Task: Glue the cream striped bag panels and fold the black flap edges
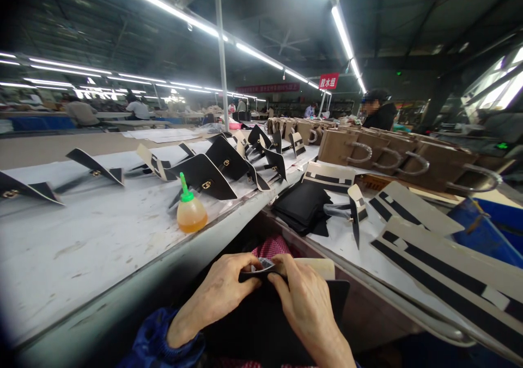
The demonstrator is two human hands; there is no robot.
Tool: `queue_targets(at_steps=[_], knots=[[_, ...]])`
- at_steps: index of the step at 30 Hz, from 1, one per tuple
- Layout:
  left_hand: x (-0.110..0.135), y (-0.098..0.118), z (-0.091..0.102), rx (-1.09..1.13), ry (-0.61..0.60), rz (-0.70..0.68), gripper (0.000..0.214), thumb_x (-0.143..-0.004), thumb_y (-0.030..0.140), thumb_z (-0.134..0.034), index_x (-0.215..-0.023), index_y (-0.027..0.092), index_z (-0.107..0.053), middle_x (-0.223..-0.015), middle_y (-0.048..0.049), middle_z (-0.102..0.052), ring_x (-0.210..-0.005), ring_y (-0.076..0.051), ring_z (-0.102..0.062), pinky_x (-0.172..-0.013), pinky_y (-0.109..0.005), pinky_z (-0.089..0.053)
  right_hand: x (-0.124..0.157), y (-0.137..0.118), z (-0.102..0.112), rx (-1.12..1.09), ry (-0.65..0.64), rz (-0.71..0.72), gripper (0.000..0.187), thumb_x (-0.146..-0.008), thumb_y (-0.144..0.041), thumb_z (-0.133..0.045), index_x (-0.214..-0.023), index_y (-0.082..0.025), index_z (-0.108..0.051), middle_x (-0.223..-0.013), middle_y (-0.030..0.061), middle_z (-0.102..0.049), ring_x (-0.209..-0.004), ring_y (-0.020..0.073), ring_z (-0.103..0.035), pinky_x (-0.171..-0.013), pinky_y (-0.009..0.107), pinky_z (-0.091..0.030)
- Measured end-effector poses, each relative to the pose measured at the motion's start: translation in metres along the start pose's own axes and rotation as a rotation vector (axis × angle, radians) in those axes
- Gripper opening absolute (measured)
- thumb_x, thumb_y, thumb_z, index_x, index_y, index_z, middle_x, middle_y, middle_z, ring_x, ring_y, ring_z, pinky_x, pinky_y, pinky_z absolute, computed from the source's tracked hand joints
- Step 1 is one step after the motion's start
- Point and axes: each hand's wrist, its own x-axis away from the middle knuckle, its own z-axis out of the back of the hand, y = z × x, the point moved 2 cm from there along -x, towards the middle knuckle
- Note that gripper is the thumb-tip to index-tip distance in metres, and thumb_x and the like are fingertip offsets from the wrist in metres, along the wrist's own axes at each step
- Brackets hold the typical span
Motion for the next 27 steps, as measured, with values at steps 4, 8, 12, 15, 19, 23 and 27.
queue_targets(at_steps=[4, 8, 12, 15, 19, 23, 27], knots=[[0.000, -0.001, -0.003, 0.075, -0.020, -0.029, 0.014, -0.083, 0.025, -0.067, -0.088, 0.023, -0.080, -0.084, -0.0004, -0.080, -0.076, -0.020, -0.071, -0.072, -0.027, -0.049, -0.003, -0.002, -0.003, 0.040, 0.016, 0.029, 0.016, -0.089, -0.024, -0.061, -0.104, -0.025, -0.058, -0.076, -0.0050, -0.074, -0.066, 0.0213, -0.072, -0.053, 0.031, -0.050], [-0.001, -0.003, -0.004, 0.132, -0.024, -0.040, 0.020, -0.088, 0.029, -0.063, -0.083, 0.022, -0.081, -0.077, 0.0007, -0.078, -0.072, -0.019, -0.069, -0.068, -0.025, -0.049, -0.001, -0.006, 0.001, 0.141, 0.138, 0.071, 0.015, -0.095, -0.033, -0.057, -0.105, -0.024, -0.059, -0.075, -0.0031, -0.074, -0.066, 0.0216, -0.072, -0.051, 0.031, -0.050], [0.000, -0.009, 0.001, 0.181, 0.003, -0.039, 0.024, -0.089, 0.025, -0.060, -0.077, 0.019, -0.080, -0.082, 0.0004, -0.079, -0.076, -0.019, -0.069, -0.070, -0.024, -0.048, 0.016, 0.001, 0.024, 0.222, 0.327, 0.071, 0.027, -0.100, -0.047, -0.049, -0.110, -0.025, -0.061, -0.086, 0.0005, -0.075, -0.073, 0.0215, -0.073, -0.063, 0.033, -0.054], [0.005, -0.012, 0.008, 0.217, 0.032, -0.043, 0.027, -0.091, 0.028, -0.059, -0.075, 0.018, -0.079, -0.088, -0.0018, -0.080, -0.080, -0.020, -0.069, -0.071, -0.025, -0.049, 0.039, 0.018, 0.043, 0.181, 0.429, -0.007, 0.028, -0.095, -0.049, -0.059, -0.112, -0.027, -0.064, -0.094, 0.0014, -0.075, -0.079, 0.0215, -0.072, -0.071, 0.032, -0.055], [0.013, -0.012, 0.021, 0.252, 0.102, -0.076, 0.024, -0.091, 0.030, -0.060, -0.084, 0.020, -0.080, -0.084, -0.0016, -0.078, -0.078, -0.019, -0.068, -0.067, -0.024, -0.048, 0.063, 0.042, 0.052, -0.055, 0.537, -0.184, 0.021, -0.087, -0.047, -0.069, -0.092, -0.026, -0.068, -0.075, -0.0018, -0.068, -0.061, 0.0159, -0.065, -0.061, 0.025, -0.053], [0.020, -0.010, 0.030, 0.219, 0.143, -0.121, 0.028, -0.092, 0.035, -0.058, -0.080, 0.019, -0.078, -0.078, -0.0017, -0.073, -0.072, -0.017, -0.064, -0.062, -0.023, -0.046, 0.063, 0.054, 0.045, -0.290, 0.562, -0.215, 0.025, -0.085, -0.044, -0.070, -0.071, -0.024, -0.066, -0.077, 0.0018, -0.064, -0.070, 0.0154, -0.063, -0.064, 0.021, -0.052], [0.025, -0.011, 0.034, 0.148, 0.155, -0.173, 0.032, -0.094, 0.038, -0.056, -0.079, 0.019, -0.077, -0.070, -0.0006, -0.065, -0.065, -0.015, -0.060, -0.057, -0.022, -0.044, 0.052, 0.053, 0.041, -0.410, 0.615, -0.185, 0.020, -0.083, -0.040, -0.074, -0.072, -0.023, -0.070, -0.103, 0.0083, -0.068, -0.101, 0.0212, -0.066, -0.087, 0.026, -0.053]])
